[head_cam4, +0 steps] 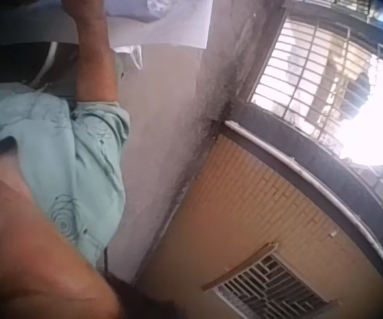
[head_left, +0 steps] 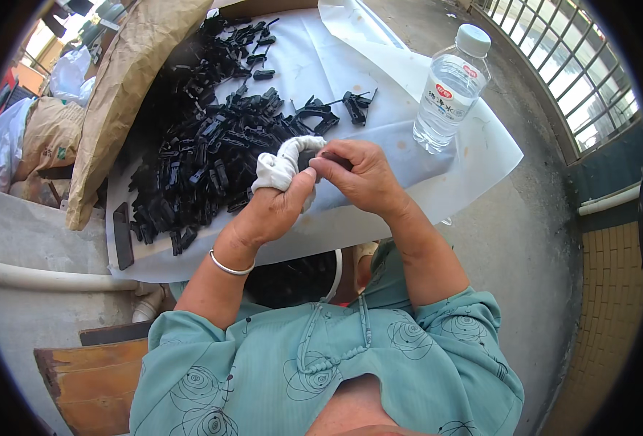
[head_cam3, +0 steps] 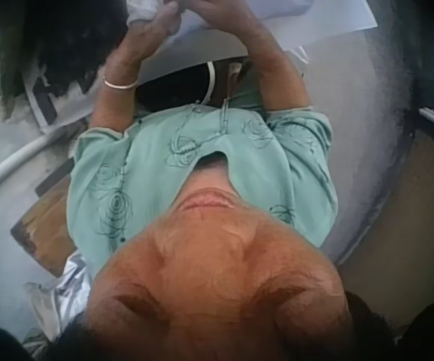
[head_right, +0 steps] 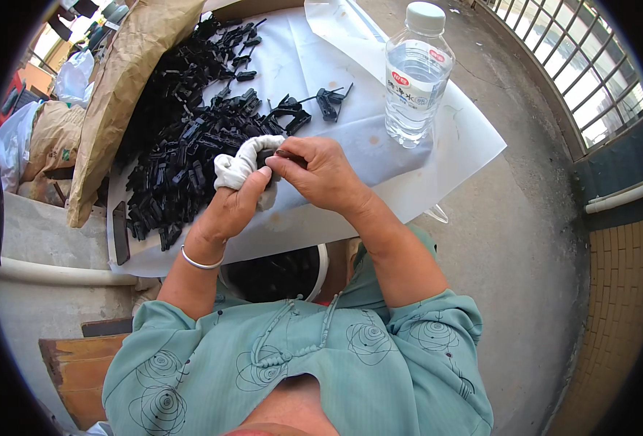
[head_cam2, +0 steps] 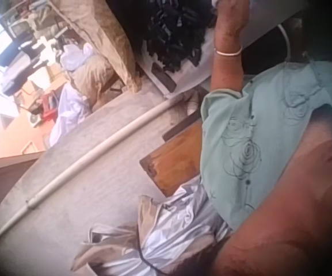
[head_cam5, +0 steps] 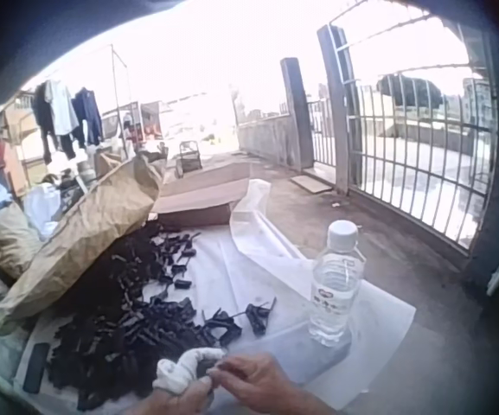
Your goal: Inspecting and cleaning small black plastic components using a cloth before placing them in a container.
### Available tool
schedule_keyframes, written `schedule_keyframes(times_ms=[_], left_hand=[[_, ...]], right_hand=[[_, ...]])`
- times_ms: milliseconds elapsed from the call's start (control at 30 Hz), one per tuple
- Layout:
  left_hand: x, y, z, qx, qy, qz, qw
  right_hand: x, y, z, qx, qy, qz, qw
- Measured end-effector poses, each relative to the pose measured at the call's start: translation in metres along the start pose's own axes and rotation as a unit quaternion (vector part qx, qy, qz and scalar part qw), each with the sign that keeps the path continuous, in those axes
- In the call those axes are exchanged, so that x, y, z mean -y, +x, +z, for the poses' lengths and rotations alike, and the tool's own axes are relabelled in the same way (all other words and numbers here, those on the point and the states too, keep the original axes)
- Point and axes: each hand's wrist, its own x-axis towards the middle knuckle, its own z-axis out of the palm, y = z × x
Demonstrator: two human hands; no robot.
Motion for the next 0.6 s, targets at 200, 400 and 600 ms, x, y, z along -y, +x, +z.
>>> schedule_keyframes(times_ms=[200,400,600], left_hand=[[0.005,0.004,0.003,-0.016,0.059,0.043,0.997],[0.005,0.005,0.008,-0.071,0.231,0.105,0.965],[-0.004,0.002,0.0,-0.092,0.274,0.144,0.946]], right_hand=[[0.002,-0.001,-0.004,-0.007,-0.018,0.039,0.999],[-0.005,0.001,0.007,0.048,-0.035,-0.005,0.998],[-0.004,0.005,0.016,-0.016,-0.051,-0.055,0.997]])
